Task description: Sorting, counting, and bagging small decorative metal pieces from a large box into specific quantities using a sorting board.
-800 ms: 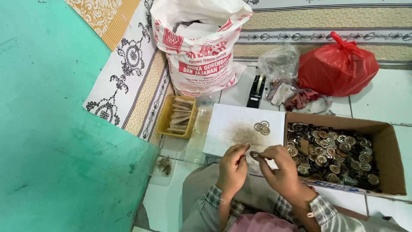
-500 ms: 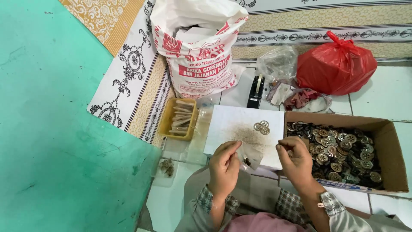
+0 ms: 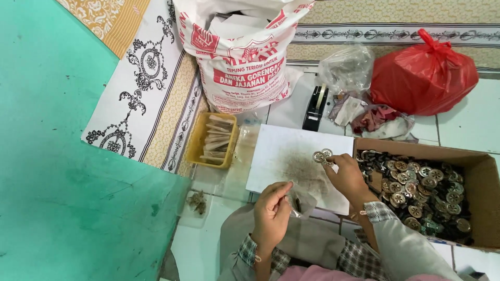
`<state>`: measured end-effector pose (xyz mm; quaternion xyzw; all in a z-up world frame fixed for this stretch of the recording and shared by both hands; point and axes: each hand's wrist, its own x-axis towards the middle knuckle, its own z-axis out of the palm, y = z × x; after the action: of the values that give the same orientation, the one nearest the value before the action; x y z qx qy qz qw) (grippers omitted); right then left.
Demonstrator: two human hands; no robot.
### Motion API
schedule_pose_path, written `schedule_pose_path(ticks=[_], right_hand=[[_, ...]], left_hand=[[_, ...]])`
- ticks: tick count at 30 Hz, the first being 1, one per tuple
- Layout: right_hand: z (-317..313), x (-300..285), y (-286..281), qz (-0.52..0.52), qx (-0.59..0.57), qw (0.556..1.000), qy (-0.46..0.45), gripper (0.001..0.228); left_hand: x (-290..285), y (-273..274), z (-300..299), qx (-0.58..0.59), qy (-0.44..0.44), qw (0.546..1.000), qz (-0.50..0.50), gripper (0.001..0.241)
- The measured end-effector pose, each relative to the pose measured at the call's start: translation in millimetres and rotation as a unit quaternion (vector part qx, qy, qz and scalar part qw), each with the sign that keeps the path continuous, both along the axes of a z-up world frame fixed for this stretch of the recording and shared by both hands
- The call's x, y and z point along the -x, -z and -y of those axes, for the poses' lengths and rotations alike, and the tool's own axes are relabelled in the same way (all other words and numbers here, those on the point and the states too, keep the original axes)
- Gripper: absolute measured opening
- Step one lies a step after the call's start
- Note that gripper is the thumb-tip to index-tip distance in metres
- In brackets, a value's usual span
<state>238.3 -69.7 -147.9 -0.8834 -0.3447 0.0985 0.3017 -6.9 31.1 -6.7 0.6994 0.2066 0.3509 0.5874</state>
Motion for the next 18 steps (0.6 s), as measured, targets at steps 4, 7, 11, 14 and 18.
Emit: schedule_pose_path(ticks=[4, 7, 11, 14, 18], right_hand=[[-35.7, -16.4, 21.6, 0.086, 0.105, 0.991, -0.013, 0.049], [-51.0, -16.1, 14.9, 0.067, 0.214, 0.974, 0.001, 0.053], [-53.7, -20.4, 26.5, 0.056, 0.219, 0.974, 0.016, 0.042], [-42.5, -17.2, 31.5, 0.075, 0.180, 0.981, 0.006, 0.038], [-25.5, 12.7, -14.6, 0.063, -0.038, 0.997, -0.019, 0.012]], left_hand=[[0.8, -0.3, -11.3, 0.014, -0.002, 1.000, -0.003, 0.037], [1.9, 1.4, -16.4, 0.022, 0.000, 1.000, 0.010, 0.038], [-0.8, 5.4, -17.2, 0.023, -0.010, 1.000, 0.000, 0.038], [-0.6, 3.1, -11.1, 0.011, -0.009, 1.000, -0.004, 0.038], [-0.8, 1.6, -4.8, -0.008, 0.000, 1.000, -0.001, 0.038]])
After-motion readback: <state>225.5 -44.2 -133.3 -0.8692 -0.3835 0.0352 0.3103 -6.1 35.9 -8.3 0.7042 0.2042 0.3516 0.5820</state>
